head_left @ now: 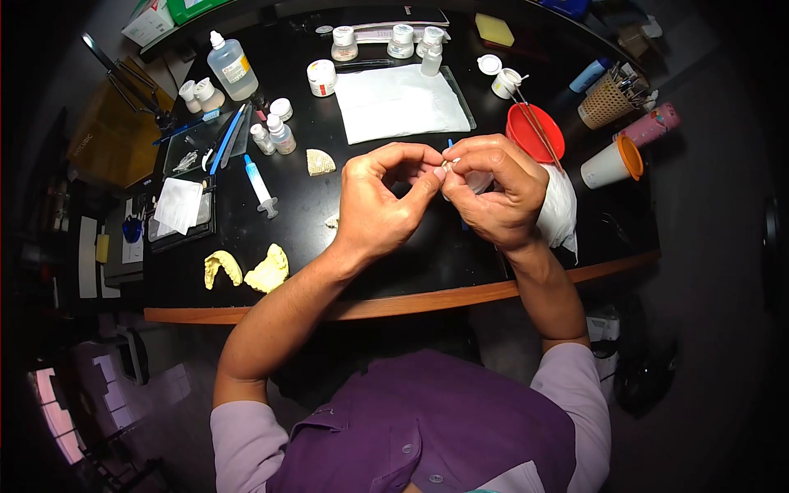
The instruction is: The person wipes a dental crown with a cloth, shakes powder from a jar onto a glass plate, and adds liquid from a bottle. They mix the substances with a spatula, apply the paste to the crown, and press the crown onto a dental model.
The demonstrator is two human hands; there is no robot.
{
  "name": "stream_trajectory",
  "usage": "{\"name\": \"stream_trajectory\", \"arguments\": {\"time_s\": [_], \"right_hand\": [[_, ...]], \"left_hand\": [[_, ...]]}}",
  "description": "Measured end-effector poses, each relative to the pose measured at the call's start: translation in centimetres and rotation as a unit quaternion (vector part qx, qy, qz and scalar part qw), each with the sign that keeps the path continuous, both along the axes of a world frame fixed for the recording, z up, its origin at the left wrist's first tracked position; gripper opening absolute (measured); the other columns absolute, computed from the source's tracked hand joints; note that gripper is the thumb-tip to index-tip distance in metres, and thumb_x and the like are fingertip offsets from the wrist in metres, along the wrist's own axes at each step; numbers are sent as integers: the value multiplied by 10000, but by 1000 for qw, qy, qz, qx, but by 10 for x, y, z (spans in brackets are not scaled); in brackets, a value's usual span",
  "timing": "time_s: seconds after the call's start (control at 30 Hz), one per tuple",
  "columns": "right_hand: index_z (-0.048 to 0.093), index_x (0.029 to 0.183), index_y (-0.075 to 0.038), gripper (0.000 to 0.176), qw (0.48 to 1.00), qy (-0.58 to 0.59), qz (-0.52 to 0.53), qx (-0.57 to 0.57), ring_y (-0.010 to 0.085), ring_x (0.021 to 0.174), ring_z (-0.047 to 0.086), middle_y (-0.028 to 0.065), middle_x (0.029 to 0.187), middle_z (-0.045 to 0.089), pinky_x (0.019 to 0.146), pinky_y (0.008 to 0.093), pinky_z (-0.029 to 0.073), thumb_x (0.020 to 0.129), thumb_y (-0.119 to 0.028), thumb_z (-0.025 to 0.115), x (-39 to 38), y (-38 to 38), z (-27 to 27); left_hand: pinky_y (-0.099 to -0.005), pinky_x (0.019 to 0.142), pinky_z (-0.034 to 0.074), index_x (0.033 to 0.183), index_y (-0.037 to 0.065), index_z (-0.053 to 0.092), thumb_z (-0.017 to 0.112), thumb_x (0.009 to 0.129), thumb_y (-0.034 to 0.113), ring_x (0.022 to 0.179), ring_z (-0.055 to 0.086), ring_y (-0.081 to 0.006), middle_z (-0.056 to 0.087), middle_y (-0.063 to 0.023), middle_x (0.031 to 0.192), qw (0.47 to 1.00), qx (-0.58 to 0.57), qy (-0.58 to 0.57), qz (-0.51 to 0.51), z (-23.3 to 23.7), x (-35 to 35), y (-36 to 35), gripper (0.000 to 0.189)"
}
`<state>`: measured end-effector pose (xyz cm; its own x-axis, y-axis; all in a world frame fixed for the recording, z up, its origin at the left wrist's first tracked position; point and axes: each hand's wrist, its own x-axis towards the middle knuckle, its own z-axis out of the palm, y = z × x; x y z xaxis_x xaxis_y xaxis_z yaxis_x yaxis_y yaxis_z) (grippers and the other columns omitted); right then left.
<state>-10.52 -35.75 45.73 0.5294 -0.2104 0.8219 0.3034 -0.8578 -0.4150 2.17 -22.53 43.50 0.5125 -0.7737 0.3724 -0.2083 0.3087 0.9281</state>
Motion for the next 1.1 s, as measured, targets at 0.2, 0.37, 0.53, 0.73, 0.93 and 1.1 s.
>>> {"name": "stream_trajectory", "arguments": {"time_s": [0.2, 0.37, 0.53, 0.73, 0.93, 1.1], "right_hand": [[736, 917, -17, 199, 998, 6, -16, -66, 216, 788, 757, 100, 923, 762, 661, 311, 608, 768, 84, 821, -2, 2, 0], [728, 900, -15, 184, 1000, 12, -5, -8, 214, 800, 764, 105, 927, 765, 679, 306, 604, 770, 76, 821, -2, 1, 1], [709, 890, -13, 164, 997, 4, 1, 73, 198, 845, 767, 115, 946, 768, 733, 296, 594, 795, 98, 783, -1, -3, -3], [718, 900, -7, 155, 994, -2, 10, 108, 190, 867, 767, 126, 947, 771, 751, 293, 593, 822, 96, 805, 4, 0, -5], [733, 903, 3, 137, 991, 19, 41, 127, 193, 834, 775, 133, 908, 784, 734, 294, 593, 833, 93, 808, 6, 4, -6], [730, 918, 10, 118, 985, 47, 46, 158, 161, 857, 765, 123, 926, 789, 762, 280, 591, 864, 95, 790, 0, 2, -8]], "left_hand": [[-262, 793, 592, 1028, -55, 793, 785, 938, 37, 837, 720, -95, 791, -81, 912, 998, 6, 60, -12, -2, 1, -1, 129], [-255, 771, 571, 1039, -52, 794, 774, 971, 61, 840, 730, -115, 791, -103, 917, 971, 17, 227, -75, -6, 9, -2, 134], [-263, 771, 570, 1085, -52, 779, 797, 979, 119, 847, 763, -171, 799, -140, 971, 939, 43, 335, -72, -2, 12, -1, 202], [-259, 771, 572, 1049, -42, 807, 783, 970, 56, 835, 745, -132, 806, -109, 939, 972, 16, 232, -17, -6, 7, -3, 128], [-282, 737, 576, 976, -30, 811, 779, 952, 56, 797, 731, -114, 809, -95, 906, 994, -28, -53, 96, -3, 3, -2, 95], [-285, 730, 571, 959, -33, 799, 771, 957, 60, 799, 726, -106, 788, -77, 865, 992, -4, -80, 102, -3, -1, -2, 97]]}}
